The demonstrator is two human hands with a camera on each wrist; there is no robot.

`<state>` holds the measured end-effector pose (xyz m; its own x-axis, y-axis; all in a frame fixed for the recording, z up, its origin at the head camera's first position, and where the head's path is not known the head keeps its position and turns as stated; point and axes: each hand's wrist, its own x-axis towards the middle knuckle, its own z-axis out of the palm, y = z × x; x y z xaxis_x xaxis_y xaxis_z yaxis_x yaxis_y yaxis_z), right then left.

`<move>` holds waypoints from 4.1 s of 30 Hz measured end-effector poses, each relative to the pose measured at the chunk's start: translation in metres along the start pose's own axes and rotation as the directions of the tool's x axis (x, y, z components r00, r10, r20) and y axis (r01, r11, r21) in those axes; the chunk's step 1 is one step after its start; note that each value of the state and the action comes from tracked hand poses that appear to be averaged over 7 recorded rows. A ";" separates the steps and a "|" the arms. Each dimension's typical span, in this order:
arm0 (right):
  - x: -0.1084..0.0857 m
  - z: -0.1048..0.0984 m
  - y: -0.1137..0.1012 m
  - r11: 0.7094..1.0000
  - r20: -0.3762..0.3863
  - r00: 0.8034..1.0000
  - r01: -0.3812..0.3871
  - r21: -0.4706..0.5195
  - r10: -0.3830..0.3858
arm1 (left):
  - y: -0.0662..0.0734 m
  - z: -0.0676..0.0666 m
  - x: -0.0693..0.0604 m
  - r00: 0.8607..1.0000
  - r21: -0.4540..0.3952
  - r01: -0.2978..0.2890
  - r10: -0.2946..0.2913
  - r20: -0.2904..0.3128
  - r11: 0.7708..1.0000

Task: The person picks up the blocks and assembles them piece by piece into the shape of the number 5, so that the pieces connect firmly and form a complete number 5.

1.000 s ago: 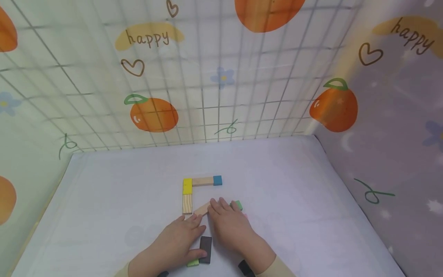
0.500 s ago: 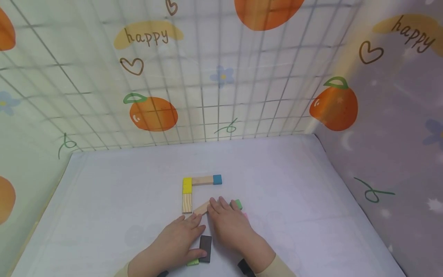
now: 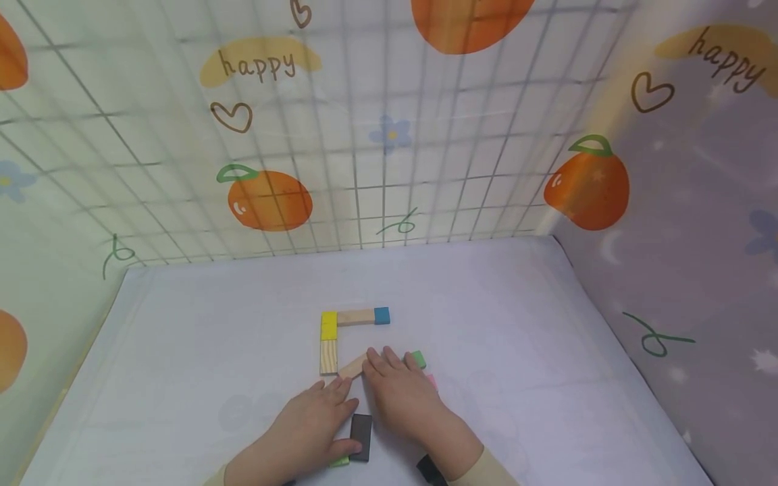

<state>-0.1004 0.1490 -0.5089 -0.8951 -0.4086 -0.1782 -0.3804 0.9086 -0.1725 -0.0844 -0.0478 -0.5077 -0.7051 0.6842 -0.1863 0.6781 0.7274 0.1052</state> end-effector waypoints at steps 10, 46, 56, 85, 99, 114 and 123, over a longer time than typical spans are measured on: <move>-0.002 0.000 0.003 1.000 -0.027 1.000 0.006 0.000 -0.006 | 0.000 0.004 0.002 1.000 -0.009 0.005 -0.005 0.010 1.000; -0.013 -0.006 0.032 0.987 -0.173 0.972 -0.160 0.009 0.159 | 0.011 -0.001 -0.003 0.992 -0.157 -0.087 0.099 0.073 0.984; -0.010 -0.004 0.023 0.991 -0.213 0.969 -0.131 0.000 0.128 | 0.009 0.002 -0.004 0.993 -0.128 -0.112 0.118 0.034 0.985; 0.000 -0.002 0.020 0.989 -0.183 0.974 -0.142 -0.034 0.133 | 0.010 -0.002 -0.004 0.993 -0.129 -0.082 0.091 0.073 0.988; -0.004 -0.003 0.022 0.994 -0.184 0.978 -0.108 -0.029 0.101 | 0.009 0.000 -0.003 0.993 -0.128 -0.077 0.088 0.081 0.989; -0.008 -0.003 0.023 0.999 -0.178 0.983 -0.036 0.010 0.037 | 0.008 0.000 -0.003 0.991 -0.135 -0.077 0.091 0.099 0.988; -0.010 -0.004 0.024 0.999 -0.182 0.982 -0.049 0.019 0.051 | 0.008 0.003 -0.004 0.993 -0.127 -0.086 0.095 0.069 0.988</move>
<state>-0.1012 0.1757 -0.5077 -0.9408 -0.3388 -0.0071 -0.3319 0.9256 -0.1820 -0.0755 -0.0445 -0.5086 -0.6215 0.7449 -0.2426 0.7041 0.6669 0.2438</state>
